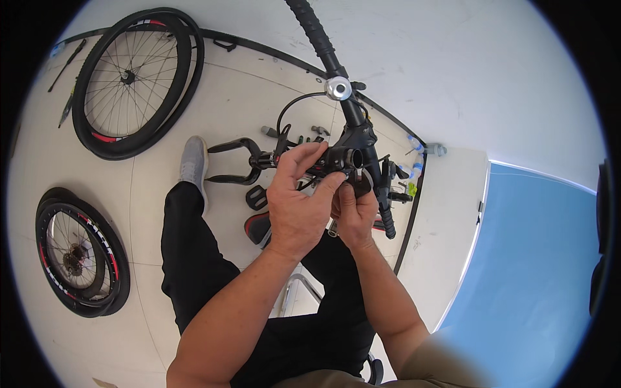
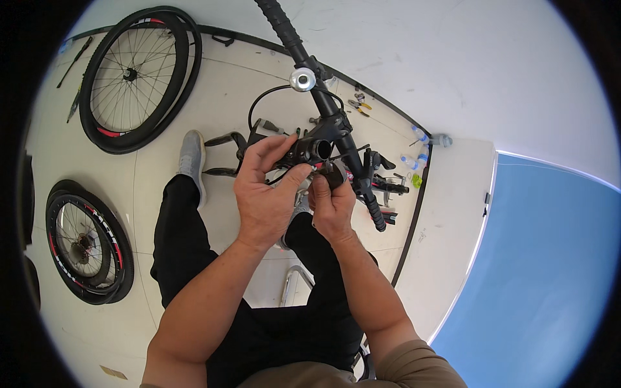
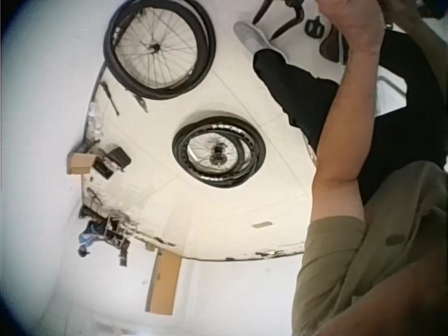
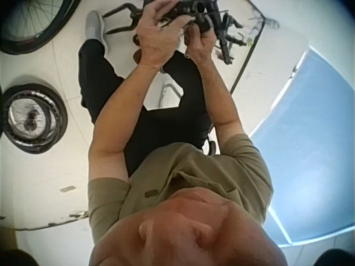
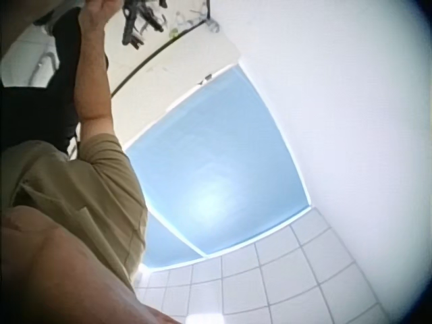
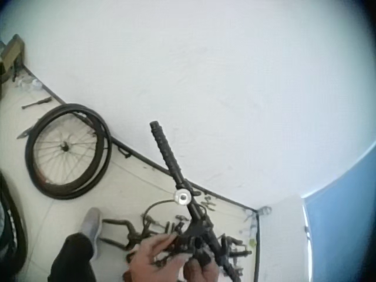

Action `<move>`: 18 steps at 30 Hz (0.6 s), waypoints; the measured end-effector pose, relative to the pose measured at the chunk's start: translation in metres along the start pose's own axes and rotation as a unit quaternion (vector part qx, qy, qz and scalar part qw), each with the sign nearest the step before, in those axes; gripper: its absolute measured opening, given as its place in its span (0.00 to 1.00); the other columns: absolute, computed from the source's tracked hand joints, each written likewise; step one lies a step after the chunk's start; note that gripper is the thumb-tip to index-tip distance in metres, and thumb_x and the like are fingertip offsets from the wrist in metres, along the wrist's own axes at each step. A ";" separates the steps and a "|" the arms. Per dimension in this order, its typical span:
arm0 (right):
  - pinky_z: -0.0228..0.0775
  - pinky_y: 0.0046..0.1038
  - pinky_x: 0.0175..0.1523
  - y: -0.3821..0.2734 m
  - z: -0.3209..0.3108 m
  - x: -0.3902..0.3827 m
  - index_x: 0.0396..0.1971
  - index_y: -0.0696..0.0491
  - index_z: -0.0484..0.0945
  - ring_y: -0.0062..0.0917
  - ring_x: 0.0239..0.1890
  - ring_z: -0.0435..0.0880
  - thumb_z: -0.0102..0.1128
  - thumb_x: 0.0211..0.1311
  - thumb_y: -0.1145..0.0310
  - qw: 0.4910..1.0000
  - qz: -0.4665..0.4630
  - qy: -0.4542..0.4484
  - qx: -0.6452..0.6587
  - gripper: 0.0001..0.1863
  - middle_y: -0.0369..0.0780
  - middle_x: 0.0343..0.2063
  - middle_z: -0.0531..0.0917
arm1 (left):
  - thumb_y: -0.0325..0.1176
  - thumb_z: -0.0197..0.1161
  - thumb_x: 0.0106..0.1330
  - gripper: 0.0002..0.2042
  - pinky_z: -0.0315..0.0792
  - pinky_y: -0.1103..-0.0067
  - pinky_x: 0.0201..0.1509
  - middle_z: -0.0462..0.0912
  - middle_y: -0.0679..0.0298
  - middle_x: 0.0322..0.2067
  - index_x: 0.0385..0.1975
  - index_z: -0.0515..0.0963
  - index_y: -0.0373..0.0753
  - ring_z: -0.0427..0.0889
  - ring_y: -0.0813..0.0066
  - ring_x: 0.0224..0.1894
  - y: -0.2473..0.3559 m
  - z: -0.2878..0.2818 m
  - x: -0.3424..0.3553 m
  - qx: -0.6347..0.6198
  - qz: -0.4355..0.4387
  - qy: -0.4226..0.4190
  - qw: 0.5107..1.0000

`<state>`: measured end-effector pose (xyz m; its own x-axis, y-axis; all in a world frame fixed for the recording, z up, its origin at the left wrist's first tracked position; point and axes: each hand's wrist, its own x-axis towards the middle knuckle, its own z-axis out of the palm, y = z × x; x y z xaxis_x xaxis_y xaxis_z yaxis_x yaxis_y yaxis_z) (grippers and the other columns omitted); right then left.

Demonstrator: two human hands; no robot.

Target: The person uses pliers to adjust a small component on the bicycle handlebar stem. They repeatedly grip and reposition the part while holding the handlebar steady. The task continues without visible completion within the clip.

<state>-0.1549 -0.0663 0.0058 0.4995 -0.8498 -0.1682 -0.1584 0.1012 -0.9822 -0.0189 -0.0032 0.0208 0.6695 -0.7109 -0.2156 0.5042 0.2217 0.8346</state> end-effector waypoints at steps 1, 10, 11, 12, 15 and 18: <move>0.57 0.17 0.22 0.000 0.001 0.000 0.40 0.54 0.72 0.11 0.18 0.65 0.54 0.75 0.65 1.000 -0.003 0.005 -0.005 0.08 0.30 0.20 0.72 | 0.20 0.69 0.59 0.21 0.70 0.77 0.62 0.81 0.53 0.54 0.52 0.73 0.33 0.78 0.71 0.57 0.000 0.000 0.000 0.021 0.007 -0.002 1.000; 0.61 0.16 0.26 -0.006 0.021 0.007 0.47 0.55 0.74 0.10 0.22 0.68 0.54 0.75 0.67 0.998 -0.041 0.053 0.011 0.09 0.29 0.24 0.74 | 0.23 0.67 0.62 0.14 0.73 0.71 0.58 0.83 0.52 0.51 0.47 0.79 0.33 0.79 0.60 0.54 -0.003 -0.002 0.009 0.302 0.265 -0.017 0.916; 0.61 0.16 0.27 -0.007 0.024 0.006 0.48 0.56 0.74 0.11 0.23 0.69 0.54 0.74 0.68 0.998 -0.039 0.051 0.017 0.10 0.29 0.24 0.75 | 0.23 0.66 0.62 0.14 0.73 0.71 0.58 0.83 0.52 0.51 0.48 0.79 0.33 0.79 0.60 0.54 -0.005 -0.002 0.011 0.310 0.279 -0.025 0.909; 0.62 0.16 0.27 -0.006 0.025 0.006 0.50 0.56 0.73 0.11 0.23 0.69 0.54 0.74 0.68 0.998 -0.037 0.055 0.020 0.10 0.29 0.25 0.75 | 0.23 0.65 0.63 0.15 0.73 0.72 0.58 0.82 0.52 0.52 0.50 0.78 0.32 0.79 0.61 0.54 -0.007 -0.002 0.013 0.307 0.287 -0.034 0.907; 0.64 0.17 0.30 0.003 0.026 0.002 0.54 0.57 0.72 0.11 0.25 0.71 0.55 0.73 0.69 0.997 -0.027 0.046 0.047 0.14 0.30 0.27 0.77 | 0.23 0.63 0.67 0.16 0.73 0.75 0.57 0.81 0.53 0.53 0.55 0.75 0.32 0.79 0.66 0.53 -0.014 -0.003 0.011 0.309 0.294 -0.063 0.902; 0.67 0.19 0.32 -0.006 0.034 -0.002 0.54 0.58 0.73 0.13 0.26 0.73 0.54 0.73 0.70 0.997 -0.014 0.022 0.074 0.14 0.32 0.28 0.78 | 0.26 0.55 0.73 0.17 0.72 0.79 0.55 0.79 0.57 0.55 0.60 0.72 0.31 0.77 0.74 0.51 -0.014 -0.010 0.012 0.311 0.268 -0.090 0.907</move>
<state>-0.1253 -0.0477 0.0092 0.4643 -0.8747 -0.1392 -0.0151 0.1493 -0.9887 -0.0125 -0.0081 0.0019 0.5995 -0.7219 0.3457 -0.3101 0.1887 0.9318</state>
